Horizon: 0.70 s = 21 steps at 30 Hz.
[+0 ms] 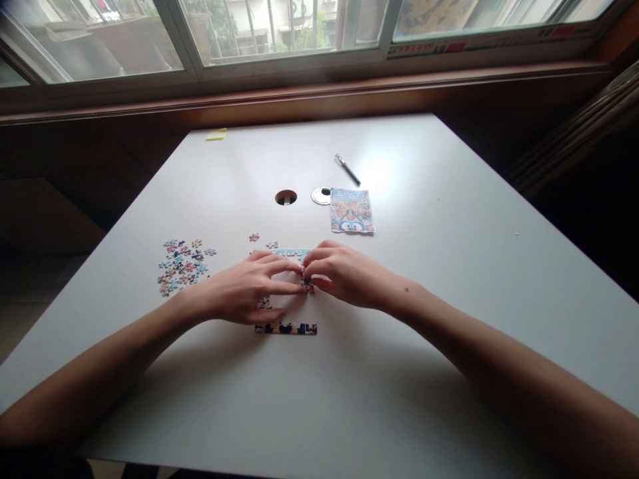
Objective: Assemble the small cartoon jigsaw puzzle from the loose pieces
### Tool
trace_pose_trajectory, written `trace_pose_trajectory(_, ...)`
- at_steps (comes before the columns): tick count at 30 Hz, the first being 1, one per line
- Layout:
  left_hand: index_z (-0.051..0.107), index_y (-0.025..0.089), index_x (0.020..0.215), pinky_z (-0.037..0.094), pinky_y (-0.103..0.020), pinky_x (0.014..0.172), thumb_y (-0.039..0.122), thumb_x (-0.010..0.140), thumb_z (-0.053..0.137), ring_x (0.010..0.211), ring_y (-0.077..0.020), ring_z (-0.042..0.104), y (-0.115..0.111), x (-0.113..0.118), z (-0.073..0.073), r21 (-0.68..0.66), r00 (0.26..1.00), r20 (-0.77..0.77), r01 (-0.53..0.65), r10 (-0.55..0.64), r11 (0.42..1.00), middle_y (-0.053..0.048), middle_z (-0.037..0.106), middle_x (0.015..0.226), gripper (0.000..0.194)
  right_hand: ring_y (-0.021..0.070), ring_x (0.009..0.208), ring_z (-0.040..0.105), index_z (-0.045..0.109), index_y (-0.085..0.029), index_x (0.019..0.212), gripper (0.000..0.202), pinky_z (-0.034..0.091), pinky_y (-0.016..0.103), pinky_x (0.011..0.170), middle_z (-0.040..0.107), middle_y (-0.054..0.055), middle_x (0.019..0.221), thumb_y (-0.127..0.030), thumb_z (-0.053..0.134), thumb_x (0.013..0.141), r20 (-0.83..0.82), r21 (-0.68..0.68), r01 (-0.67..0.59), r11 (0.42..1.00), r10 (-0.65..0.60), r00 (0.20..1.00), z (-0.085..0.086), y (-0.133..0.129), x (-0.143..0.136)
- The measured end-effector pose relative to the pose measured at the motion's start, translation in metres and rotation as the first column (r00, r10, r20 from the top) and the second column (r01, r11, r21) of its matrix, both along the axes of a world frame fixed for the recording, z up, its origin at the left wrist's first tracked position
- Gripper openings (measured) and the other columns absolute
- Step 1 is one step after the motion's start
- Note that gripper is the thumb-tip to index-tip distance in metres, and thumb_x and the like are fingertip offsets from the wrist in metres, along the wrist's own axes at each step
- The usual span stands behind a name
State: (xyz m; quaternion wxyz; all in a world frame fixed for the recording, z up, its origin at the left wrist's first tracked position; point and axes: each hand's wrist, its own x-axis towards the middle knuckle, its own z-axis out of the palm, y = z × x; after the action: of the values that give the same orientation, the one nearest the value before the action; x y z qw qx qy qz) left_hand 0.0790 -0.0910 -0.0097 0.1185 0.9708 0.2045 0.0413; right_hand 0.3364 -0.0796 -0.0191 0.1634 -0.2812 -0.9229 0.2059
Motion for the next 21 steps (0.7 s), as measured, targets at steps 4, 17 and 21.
trace_pose_trajectory(4,0.060,0.031,0.131,0.031,-0.045,0.115,0.037,0.095,0.055,0.128,-0.0255,0.053,-0.0012,0.0006,0.0001,-0.002,1.000,0.000,-0.006,0.006,1.000,-0.007,0.054,0.142,0.038,0.0232,0.104,0.064,0.077,-0.023,0.097,0.018,0.054,0.036,0.086,0.075,0.008,0.110,-0.021,0.060,0.093,-0.007,0.005,-0.009,1.000,0.009,1.000,-0.0023,0.0008,-0.0007)
trace_pose_trajectory(17,0.060,0.029,0.130,0.028,-0.045,0.116,0.037,0.094,0.056,0.130,-0.0255,0.052,-0.0020,0.0008,0.0007,-0.024,1.000,0.015,-0.005,0.006,1.000,-0.008,0.054,0.143,0.038,0.0243,0.107,0.061,0.076,-0.022,0.095,0.013,0.053,0.038,0.089,0.073,0.008,0.111,-0.025,0.064,0.091,-0.005,-0.046,0.023,0.999,-0.023,1.000,-0.0074,0.0006,0.0007)
trace_pose_trajectory(21,0.060,0.028,0.130,0.028,-0.046,0.116,0.039,0.093,0.056,0.129,-0.0257,0.052,-0.0015,0.0008,-0.0005,-0.026,1.000,0.008,-0.004,0.004,1.000,-0.008,0.054,0.143,0.038,0.0243,0.106,0.061,0.076,-0.022,0.094,0.013,0.053,0.038,0.089,0.073,0.008,0.110,-0.024,0.064,0.091,-0.009,-0.061,0.027,0.998,-0.028,1.000,-0.0071,0.0008,0.0006)
